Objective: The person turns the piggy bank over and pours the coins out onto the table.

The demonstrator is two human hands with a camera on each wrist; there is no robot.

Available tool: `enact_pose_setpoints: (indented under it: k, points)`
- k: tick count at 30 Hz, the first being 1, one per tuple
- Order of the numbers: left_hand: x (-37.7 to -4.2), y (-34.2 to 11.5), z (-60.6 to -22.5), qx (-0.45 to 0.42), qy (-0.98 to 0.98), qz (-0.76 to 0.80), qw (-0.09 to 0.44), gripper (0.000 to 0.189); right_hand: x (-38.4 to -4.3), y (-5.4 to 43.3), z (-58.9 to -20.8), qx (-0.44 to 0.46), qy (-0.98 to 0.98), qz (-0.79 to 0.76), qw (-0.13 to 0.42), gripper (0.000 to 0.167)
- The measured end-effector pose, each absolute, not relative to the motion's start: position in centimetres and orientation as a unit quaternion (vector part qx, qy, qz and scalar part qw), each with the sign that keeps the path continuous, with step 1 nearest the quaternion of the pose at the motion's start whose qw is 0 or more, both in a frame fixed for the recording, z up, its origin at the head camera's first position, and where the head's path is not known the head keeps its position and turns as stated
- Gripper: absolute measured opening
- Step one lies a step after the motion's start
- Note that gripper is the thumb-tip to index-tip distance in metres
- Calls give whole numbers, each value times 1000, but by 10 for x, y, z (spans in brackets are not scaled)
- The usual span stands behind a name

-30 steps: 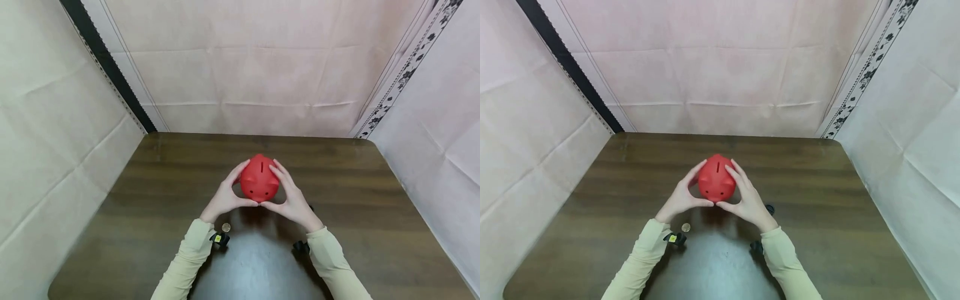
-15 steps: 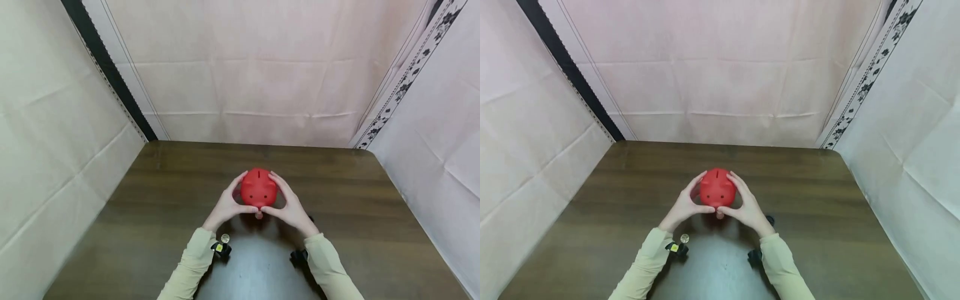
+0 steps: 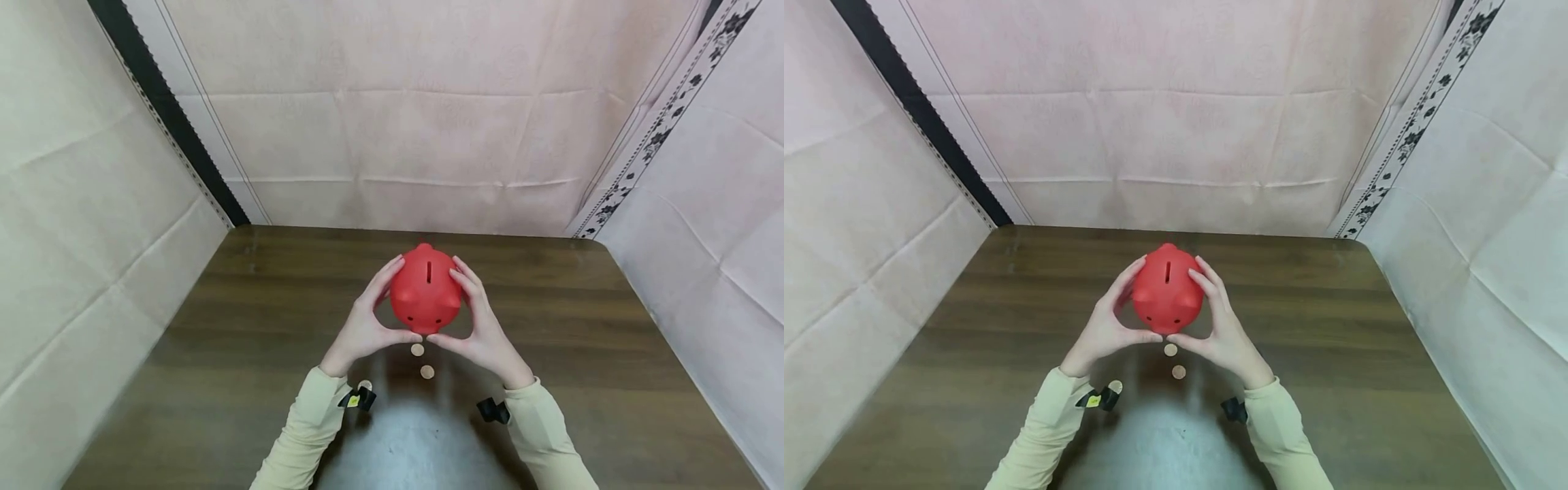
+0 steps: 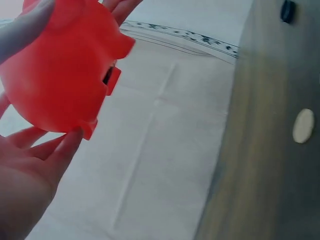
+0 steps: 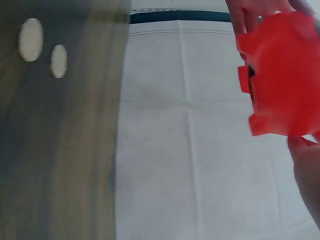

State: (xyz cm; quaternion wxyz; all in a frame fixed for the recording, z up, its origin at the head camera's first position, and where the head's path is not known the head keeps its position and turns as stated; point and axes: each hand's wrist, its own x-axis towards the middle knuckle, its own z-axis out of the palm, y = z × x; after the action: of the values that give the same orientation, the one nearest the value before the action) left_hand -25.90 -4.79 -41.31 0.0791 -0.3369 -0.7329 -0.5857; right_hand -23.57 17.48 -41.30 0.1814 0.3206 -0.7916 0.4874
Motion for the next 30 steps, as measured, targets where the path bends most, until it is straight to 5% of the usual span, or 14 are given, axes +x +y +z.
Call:
enact_pose_setpoints:
  k: [15,24,30]
  points:
    - [-298,-59,-490,-181,-755,-625,-87,99,-285,168,-469,232,-867,441,-17,103]
    - [-314,-58,-497,-190,-756,-618,-102,89,-301,174,-475,253,-890,378,-29,99]
    - [-297,-54,-514,-187,-764,-600,-147,87,-279,177,-487,231,-897,369,-72,99]
